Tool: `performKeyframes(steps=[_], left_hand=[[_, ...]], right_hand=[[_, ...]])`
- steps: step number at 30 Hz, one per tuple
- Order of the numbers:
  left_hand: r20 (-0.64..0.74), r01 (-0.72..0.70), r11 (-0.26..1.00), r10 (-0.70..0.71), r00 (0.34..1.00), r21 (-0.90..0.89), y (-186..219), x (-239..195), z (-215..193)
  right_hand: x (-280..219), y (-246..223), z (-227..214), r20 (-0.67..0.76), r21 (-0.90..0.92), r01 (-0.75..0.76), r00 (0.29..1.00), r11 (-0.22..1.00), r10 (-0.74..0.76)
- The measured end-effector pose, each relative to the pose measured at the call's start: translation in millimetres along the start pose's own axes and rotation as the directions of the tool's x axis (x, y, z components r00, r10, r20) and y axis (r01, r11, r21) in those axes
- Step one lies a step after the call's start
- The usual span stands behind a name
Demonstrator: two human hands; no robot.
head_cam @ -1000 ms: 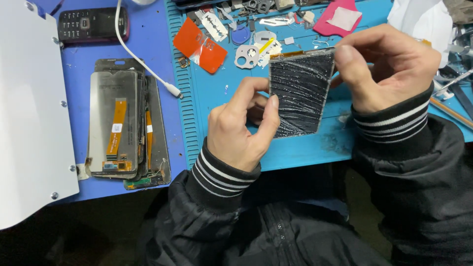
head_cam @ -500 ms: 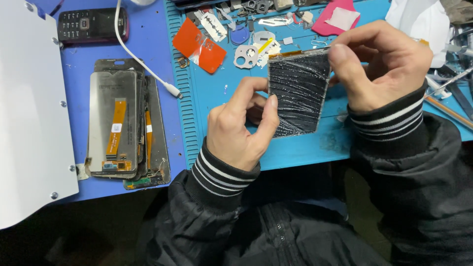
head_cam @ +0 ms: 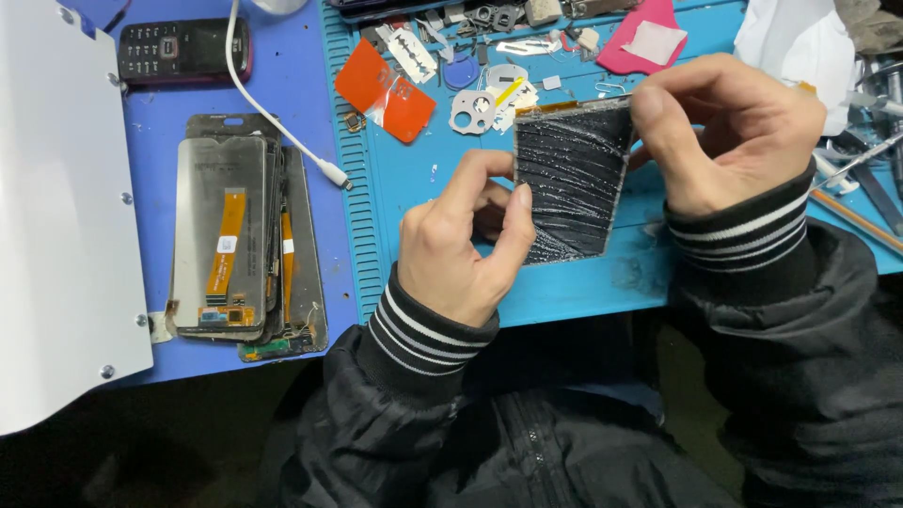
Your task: Inspecting and preparing a cracked smartphone screen and its ribbon cable for repair.
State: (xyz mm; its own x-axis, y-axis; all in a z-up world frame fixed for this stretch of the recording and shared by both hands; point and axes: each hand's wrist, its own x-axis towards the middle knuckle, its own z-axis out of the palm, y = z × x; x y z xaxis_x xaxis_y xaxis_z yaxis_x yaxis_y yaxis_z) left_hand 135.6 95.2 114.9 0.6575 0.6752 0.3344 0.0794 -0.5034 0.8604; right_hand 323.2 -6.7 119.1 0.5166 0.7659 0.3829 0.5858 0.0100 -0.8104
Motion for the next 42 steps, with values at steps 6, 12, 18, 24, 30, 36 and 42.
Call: performKeyframes(steps=[6,12,18,24,30,36,42], left_hand=[[0.003,0.004,1.000,-0.004,1.000,0.001,0,1,0],[0.000,0.008,1.000,-0.008,1.000,-0.001,-1,0,0],[-0.007,-0.004,1.000,0.004,1.000,0.012,-1,0,1],[-0.029,0.007,1.000,-0.006,1.000,0.023,-2,1,2],[-0.017,0.135,0.991,-0.135,0.991,0.002,14,6,-9],[-0.046,0.107,0.970,-0.100,0.994,0.219,37,36,-9],[-0.101,0.074,0.997,-0.077,0.992,-0.040,3,42,-1]], right_hand=[[-2,-5,4,0.021,0.028,-0.087,0.996,0.996,0.086],[-4,2,-1,0.053,0.104,-0.084,0.996,0.991,0.079],[2,7,4,-0.007,0.079,-0.080,0.997,0.994,0.081],[-1,-11,8,0.032,0.016,-0.099,0.995,0.995,0.098],[-2,-11,7,0.002,0.072,-0.148,0.989,0.986,0.148],[-4,14,12,-0.038,0.078,-0.125,0.991,0.989,0.128],[0,39,19,-0.083,0.243,-0.016,0.996,0.970,0.037]])
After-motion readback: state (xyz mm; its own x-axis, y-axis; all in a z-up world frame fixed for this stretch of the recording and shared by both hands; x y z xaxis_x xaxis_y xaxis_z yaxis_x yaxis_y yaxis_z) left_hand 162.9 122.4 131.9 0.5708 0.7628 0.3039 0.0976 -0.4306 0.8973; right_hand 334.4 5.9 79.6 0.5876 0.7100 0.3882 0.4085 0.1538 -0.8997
